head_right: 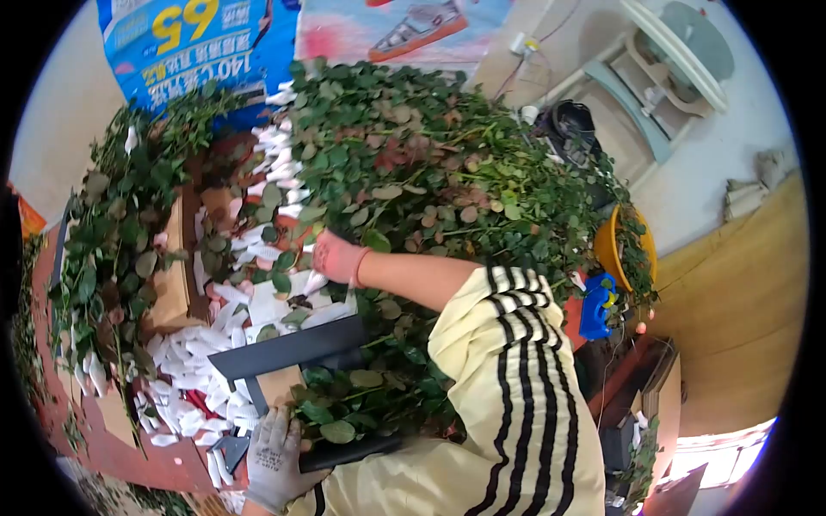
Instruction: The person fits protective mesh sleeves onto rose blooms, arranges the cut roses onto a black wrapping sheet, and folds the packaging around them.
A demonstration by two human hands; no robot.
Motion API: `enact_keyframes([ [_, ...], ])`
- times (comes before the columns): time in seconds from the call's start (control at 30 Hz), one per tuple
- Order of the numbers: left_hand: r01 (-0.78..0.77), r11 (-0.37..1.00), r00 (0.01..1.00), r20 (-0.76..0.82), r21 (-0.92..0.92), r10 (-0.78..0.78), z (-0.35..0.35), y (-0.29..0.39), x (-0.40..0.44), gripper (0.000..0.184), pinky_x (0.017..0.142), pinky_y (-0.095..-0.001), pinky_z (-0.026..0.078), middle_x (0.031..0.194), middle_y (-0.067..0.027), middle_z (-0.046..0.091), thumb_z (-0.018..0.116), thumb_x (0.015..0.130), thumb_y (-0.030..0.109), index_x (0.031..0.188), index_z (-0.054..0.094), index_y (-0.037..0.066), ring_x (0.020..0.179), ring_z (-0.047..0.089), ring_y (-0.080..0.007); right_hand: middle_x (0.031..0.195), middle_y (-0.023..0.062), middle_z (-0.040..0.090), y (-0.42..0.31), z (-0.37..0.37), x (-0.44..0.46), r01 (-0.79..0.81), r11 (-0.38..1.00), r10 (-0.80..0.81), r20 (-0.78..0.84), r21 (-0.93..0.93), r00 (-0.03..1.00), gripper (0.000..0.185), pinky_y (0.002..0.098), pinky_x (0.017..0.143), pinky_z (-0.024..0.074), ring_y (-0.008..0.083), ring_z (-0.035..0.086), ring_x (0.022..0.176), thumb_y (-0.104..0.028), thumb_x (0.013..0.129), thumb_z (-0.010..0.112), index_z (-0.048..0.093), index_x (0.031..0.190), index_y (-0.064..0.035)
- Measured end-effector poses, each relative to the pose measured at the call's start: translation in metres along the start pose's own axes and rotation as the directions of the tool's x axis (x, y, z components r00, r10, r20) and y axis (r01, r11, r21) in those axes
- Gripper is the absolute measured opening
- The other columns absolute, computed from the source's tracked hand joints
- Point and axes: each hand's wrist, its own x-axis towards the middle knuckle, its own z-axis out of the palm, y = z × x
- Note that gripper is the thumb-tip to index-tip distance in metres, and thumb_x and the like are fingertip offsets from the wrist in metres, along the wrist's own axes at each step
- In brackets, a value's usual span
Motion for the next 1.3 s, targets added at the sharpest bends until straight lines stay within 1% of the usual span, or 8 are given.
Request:
enact_keyframes([
  [0.1,-0.014,0.998,1.0,0.005,0.054,0.014,-0.003,0.004,-0.003,0.084,0.105,-0.0493,0.03,0.13,-0.0278,0.044,0.077,0.057,0.05,0.113,0.055,-0.008,0.124,0.04,-0.0423,0.068,-0.0006,0.044,0.0,0.032,-0.001,-0.182,0.364,0.092,0.159,0.913,0.983,0.027,0.0297,0.065,0.0406,0.0141,0.045,0.067,-0.035,0.092,0.046,0.045,0.072,-0.0169],
  [0.23,0.001,0.998,0.998,0.056,0.059,-0.004,-0.001,0.002,-0.005,0.087,0.108,-0.0465,0.027,0.133,-0.0278,0.041,0.075,0.059,0.052,0.117,0.054,-0.009,0.127,0.036,-0.0412,0.071,0.0001,0.047,0.024,0.147,-0.04,-0.554,-0.529,-0.065,0.621,0.642,0.781,0.008,0.0309,0.063,0.0392,0.0157,0.046,0.068,-0.022,0.079,0.05,0.047,0.071,-0.0188],
  [0.43,0.035,0.994,0.994,0.101,0.101,-0.046,0.006,-0.002,-0.01,0.09,0.111,-0.045,0.019,0.139,-0.0237,0.037,0.069,0.064,0.058,0.125,0.05,-0.005,0.133,0.03,-0.0362,0.096,0.0146,0.062,0.009,0.355,-0.252,-0.883,-0.193,0.043,0.903,0.427,0.428,0.022,0.0418,0.07,0.0511,0.031,0.062,0.081,-0.024,0.085,0.055,0.061,0.094,-0.006],
  [0.53,0.048,0.994,0.997,0.055,0.095,-0.054,0.01,-0.002,-0.016,0.089,0.112,-0.0441,0.018,0.141,-0.0229,0.035,0.068,0.066,0.056,0.128,0.048,-0.004,0.134,0.029,-0.0351,0.074,0.0139,0.063,0.04,0.413,-0.366,-0.717,-0.624,-0.17,0.95,-0.31,-0.263,0.024,0.0357,0.065,0.0497,0.0195,0.062,0.068,-0.016,0.081,0.051,0.063,0.094,0.0003],
  [0.63,0.087,0.99,0.988,0.114,0.106,-0.1,0.004,0.003,-0.011,0.09,0.113,-0.044,0.016,0.142,-0.022,0.034,0.068,0.066,0.057,0.13,0.046,-0.003,0.135,0.028,-0.035,0.089,0.0085,0.066,0.127,0.426,-0.376,-0.187,-0.981,0.037,0.882,-0.059,-0.469,0.016,0.0301,0.064,0.0541,0.0161,0.063,0.07,0.004,0.082,0.055,0.062,0.097,0.0022],
  [0.9,0.072,0.996,0.997,0.034,0.057,-0.074,0.006,0.006,-0.013,0.087,0.112,-0.0446,0.02,0.139,-0.0233,0.036,0.077,0.061,0.046,0.126,0.048,-0.005,0.132,0.03,-0.037,0.114,0.0155,0.062,0.237,0.314,-0.299,-0.399,-0.906,-0.133,0.99,-0.139,-0.044,0.051,0.0435,0.093,0.0466,0.0336,0.061,0.101,-0.026,0.08,0.067,0.052,0.122,-0.0018],
  [1.07,0.063,0.995,0.998,-0.007,0.074,-0.063,0.01,0.003,-0.018,0.086,0.111,-0.045,0.021,0.139,-0.0232,0.038,0.076,0.061,0.047,0.125,0.049,-0.004,0.131,0.032,-0.037,0.103,0.0056,0.057,0.265,0.227,-0.229,-0.394,-0.872,-0.148,0.61,0.292,0.778,0.039,0.0362,0.077,0.0484,0.0213,0.057,0.09,-0.008,0.072,0.054,0.058,0.111,-0.0104],
  [1.3,0.047,0.996,0.999,-0.004,0.081,-0.047,0.007,0.003,-0.016,0.086,0.11,-0.0444,0.022,0.137,-0.0225,0.041,0.071,0.064,0.054,0.125,0.05,-0.004,0.13,0.033,-0.0355,0.099,0.0043,0.055,0.272,0.107,-0.135,-0.224,-0.887,0.012,0.504,0.404,0.864,0.042,0.0333,0.074,0.047,0.0211,0.058,0.085,-0.024,0.072,0.059,0.056,0.112,-0.0136],
])
